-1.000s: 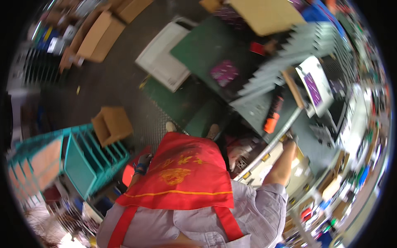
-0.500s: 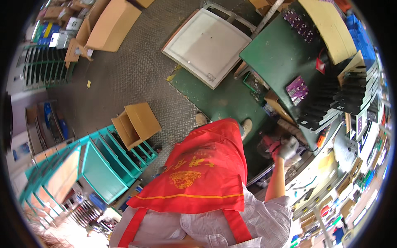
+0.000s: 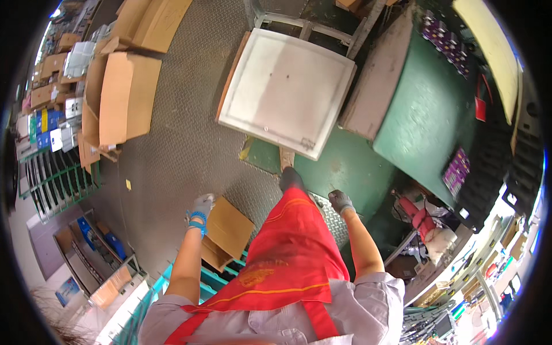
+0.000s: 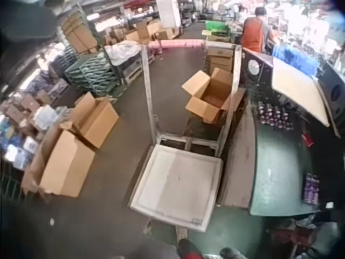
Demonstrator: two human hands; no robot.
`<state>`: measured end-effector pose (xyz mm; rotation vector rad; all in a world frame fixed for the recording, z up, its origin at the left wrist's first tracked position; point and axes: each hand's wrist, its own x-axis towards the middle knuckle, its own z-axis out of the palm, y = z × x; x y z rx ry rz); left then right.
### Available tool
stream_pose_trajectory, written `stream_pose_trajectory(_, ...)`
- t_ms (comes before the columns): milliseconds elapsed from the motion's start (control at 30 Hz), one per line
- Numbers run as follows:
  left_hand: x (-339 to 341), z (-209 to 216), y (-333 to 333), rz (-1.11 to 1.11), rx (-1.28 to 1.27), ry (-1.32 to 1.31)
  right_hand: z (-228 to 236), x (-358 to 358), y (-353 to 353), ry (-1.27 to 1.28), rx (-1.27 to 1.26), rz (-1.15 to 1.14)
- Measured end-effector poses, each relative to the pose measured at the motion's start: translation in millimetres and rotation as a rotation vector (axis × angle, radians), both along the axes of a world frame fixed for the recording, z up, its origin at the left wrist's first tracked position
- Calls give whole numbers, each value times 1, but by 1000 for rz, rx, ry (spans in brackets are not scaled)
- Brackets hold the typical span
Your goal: Assemble various electronic components, connectors, and carrying straps onto a grey metal inverter chassis at a factory workstation.
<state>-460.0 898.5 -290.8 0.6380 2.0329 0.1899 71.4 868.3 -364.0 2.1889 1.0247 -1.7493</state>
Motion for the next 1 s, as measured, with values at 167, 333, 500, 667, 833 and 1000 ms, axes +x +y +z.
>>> stream_pose_trajectory(167, 21, -103, 161, -483, 16, 42, -88, -40, 74, 158, -24, -471)
stream_pose_trajectory(333, 2, -252, 289, -649, 112, 263, -177, -38, 118, 104, -90, -576)
stream_pose_trajectory(500, -29, -372, 365, -696, 131, 613, -279, -46, 145, -528, 118, -430)
stream_pose_trajectory(667, -33, -414, 409, -714, 5, 561, -315, -74, 159, -623, 141, -660)
stream_pose_trajectory(833, -28, -416, 425, -663, 190, 488, -308, -99, 169, -802, 248, -607)
stream_pose_trajectory(1000, -29, -414, 427, -674, 137, 535, -310, -138, 174, -855, 243, -769)
